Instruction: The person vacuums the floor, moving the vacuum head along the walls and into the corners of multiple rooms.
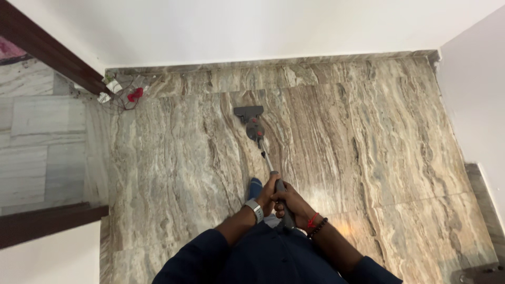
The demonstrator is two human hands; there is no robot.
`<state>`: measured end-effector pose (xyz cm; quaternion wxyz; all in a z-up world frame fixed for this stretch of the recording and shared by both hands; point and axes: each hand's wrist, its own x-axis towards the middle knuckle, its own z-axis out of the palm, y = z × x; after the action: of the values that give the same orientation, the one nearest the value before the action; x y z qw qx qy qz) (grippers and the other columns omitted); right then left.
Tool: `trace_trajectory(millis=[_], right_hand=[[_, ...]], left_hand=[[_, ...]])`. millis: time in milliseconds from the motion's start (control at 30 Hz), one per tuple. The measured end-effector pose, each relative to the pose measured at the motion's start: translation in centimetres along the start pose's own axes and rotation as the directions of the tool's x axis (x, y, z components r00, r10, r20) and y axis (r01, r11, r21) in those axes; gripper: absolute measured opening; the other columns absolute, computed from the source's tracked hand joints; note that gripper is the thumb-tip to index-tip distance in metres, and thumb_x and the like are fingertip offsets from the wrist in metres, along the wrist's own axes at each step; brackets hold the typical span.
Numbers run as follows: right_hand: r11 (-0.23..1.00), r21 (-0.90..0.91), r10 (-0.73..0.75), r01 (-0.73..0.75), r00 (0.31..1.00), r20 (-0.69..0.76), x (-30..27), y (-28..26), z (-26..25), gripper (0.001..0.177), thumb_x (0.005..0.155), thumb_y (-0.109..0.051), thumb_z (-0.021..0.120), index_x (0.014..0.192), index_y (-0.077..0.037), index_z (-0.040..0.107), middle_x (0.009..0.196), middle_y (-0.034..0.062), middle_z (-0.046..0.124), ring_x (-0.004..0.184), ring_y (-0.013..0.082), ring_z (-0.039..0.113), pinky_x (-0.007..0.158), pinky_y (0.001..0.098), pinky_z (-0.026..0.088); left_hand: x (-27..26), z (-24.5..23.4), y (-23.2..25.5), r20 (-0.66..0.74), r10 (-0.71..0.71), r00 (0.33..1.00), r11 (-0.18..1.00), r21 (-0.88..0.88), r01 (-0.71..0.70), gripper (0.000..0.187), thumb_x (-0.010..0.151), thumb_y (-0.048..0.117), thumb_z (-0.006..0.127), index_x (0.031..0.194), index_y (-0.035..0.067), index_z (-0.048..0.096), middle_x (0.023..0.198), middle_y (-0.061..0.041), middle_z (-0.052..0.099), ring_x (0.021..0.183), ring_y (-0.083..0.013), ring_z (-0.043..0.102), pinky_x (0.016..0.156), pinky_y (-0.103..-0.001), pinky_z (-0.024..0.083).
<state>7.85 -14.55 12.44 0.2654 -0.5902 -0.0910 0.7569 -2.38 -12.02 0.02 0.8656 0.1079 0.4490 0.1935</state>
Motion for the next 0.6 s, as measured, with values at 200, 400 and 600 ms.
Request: trace_trajectory(millis=[200, 400, 600], right_hand=[[0.999, 0.026, -0.028, 0.027, 0.999, 0.027, -3.8, 6.5, 0.9, 0.053, 0.090, -0.003, 0.058, 0.137, -0.013, 0.038, 0.080, 0.0036, 0.050, 0.054, 0.0089, 0.047, 0.044, 0.0243, 0.043], [1.000, 0.019, -0.012, 0.012, 1.000, -0.025, -6.8, 11.9, 1.1, 0.050, 0.090, -0.004, 0.058, 0.134, -0.016, 0.040, 0.077, 0.0035, 0.050, 0.054, 0.0090, 0.047, 0.044, 0.0243, 0.042], [1.000, -0.002, -0.001, 0.001, 0.999, -0.036, -8.3, 14.4, 1.2, 0.057, 0.090, -0.004, 0.057, 0.142, -0.015, 0.036, 0.075, 0.0045, 0.049, 0.055, 0.0102, 0.047, 0.045, 0.0253, 0.043]], left_hand=[[-3.8, -1.8, -6.4, 0.040, 0.007, 0.999, 0.999, -0.039, -0.006, 0.058, 0.093, 0.072, 0.051, 0.097, 0.014, 0.057, 0.084, -0.004, 0.055, 0.066, -0.0162, 0.053, 0.055, -0.033, 0.046], [-8.6, -1.5, -10.4, -0.010, -0.060, 0.998, 0.995, -0.084, 0.059, 0.052, 0.089, 0.068, 0.051, 0.093, 0.017, 0.060, 0.081, -0.005, 0.056, 0.051, -0.0175, 0.048, 0.041, -0.033, 0.040], [-10.1, -2.0, -13.1, -0.035, -0.053, 0.998, 0.997, -0.059, 0.051, 0.054, 0.090, 0.069, 0.053, 0.091, 0.015, 0.059, 0.082, -0.003, 0.056, 0.063, -0.0150, 0.054, 0.050, -0.033, 0.046]])
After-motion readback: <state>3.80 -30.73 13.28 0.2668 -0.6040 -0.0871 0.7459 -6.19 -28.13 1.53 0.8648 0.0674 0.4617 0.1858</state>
